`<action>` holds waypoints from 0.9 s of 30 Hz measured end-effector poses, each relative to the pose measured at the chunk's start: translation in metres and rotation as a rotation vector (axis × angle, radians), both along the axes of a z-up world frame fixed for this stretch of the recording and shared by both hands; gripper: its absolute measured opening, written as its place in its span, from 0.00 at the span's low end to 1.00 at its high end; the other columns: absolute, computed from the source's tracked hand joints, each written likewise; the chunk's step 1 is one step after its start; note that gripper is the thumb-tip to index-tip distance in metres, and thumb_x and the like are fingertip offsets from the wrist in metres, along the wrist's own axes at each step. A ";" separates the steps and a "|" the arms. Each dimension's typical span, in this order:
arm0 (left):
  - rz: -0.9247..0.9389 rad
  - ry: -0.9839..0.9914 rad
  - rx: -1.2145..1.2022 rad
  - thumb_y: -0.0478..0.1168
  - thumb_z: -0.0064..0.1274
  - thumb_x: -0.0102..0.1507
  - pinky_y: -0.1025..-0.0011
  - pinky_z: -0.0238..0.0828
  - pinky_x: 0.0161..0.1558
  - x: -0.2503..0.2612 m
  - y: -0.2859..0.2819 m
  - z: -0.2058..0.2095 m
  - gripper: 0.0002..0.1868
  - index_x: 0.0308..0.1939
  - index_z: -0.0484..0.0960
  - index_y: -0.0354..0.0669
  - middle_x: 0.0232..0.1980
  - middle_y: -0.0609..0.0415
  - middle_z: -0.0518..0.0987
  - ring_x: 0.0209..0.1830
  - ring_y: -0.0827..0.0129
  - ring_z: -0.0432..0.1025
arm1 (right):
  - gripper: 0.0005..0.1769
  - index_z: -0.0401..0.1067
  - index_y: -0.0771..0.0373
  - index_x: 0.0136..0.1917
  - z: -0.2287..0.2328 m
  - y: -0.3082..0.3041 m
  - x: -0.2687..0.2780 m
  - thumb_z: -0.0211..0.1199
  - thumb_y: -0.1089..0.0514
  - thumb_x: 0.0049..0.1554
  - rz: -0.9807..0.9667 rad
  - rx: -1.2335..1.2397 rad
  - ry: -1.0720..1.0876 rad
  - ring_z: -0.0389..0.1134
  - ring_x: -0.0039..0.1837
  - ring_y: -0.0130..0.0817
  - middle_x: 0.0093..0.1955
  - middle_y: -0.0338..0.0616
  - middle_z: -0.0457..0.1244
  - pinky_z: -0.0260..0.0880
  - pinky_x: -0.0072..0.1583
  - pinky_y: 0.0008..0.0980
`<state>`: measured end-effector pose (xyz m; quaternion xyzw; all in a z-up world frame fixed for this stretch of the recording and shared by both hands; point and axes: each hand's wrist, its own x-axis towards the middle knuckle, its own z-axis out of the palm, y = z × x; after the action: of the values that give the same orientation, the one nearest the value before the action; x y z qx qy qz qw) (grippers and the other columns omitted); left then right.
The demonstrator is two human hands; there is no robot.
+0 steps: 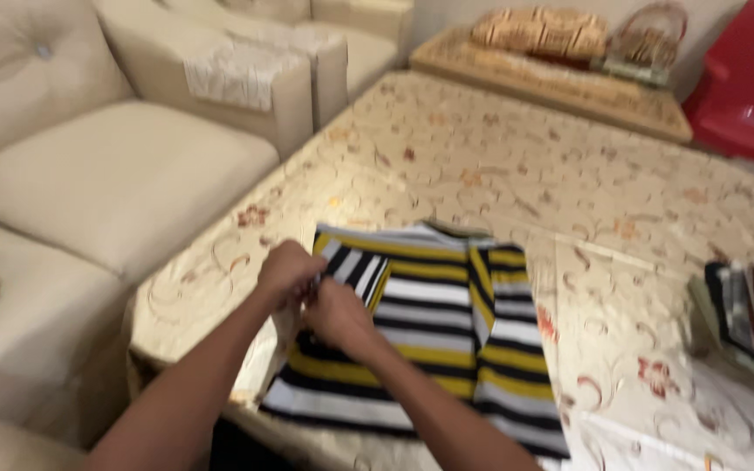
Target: The person picks up a striped polo shirt, buttons the top buttons, spreads it flat on a table, and folds the sleeves and body into a compact square; they then pick up a blue button-down shirt, spread it flat, and begin folding it.
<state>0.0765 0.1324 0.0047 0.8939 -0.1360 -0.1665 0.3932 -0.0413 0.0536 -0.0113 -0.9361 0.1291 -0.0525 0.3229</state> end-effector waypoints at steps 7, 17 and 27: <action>0.021 -0.065 0.169 0.42 0.55 0.54 0.69 0.79 0.34 -0.023 -0.046 0.053 0.13 0.30 0.89 0.37 0.26 0.49 0.86 0.25 0.65 0.82 | 0.15 0.66 0.68 0.47 0.010 -0.059 -0.020 0.53 0.52 0.64 -0.060 0.512 0.096 0.69 0.29 0.34 0.31 0.49 0.66 0.68 0.31 0.37; -0.393 -0.181 0.396 0.42 0.54 0.52 0.66 0.79 0.48 -0.096 -0.157 0.042 0.15 0.37 0.91 0.41 0.40 0.48 0.91 0.41 0.62 0.86 | 0.21 0.77 0.70 0.46 -0.031 -0.153 -0.092 0.64 0.46 0.59 -0.272 0.346 0.062 0.71 0.32 0.31 0.33 0.46 0.70 0.72 0.36 0.32; -0.312 -0.252 0.423 0.52 0.61 0.57 0.59 0.75 0.56 -0.095 -0.157 0.008 0.23 0.51 0.85 0.44 0.55 0.47 0.83 0.58 0.55 0.77 | 0.20 0.80 0.63 0.48 0.016 -0.120 -0.119 0.70 0.45 0.53 -0.284 0.133 0.159 0.73 0.36 0.37 0.36 0.51 0.72 0.74 0.44 0.37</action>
<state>-0.0186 -0.0242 0.0130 0.9379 -0.2820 -0.1376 0.1476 -0.1601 -0.0666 0.0051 -0.8862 0.2883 -0.0145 0.3624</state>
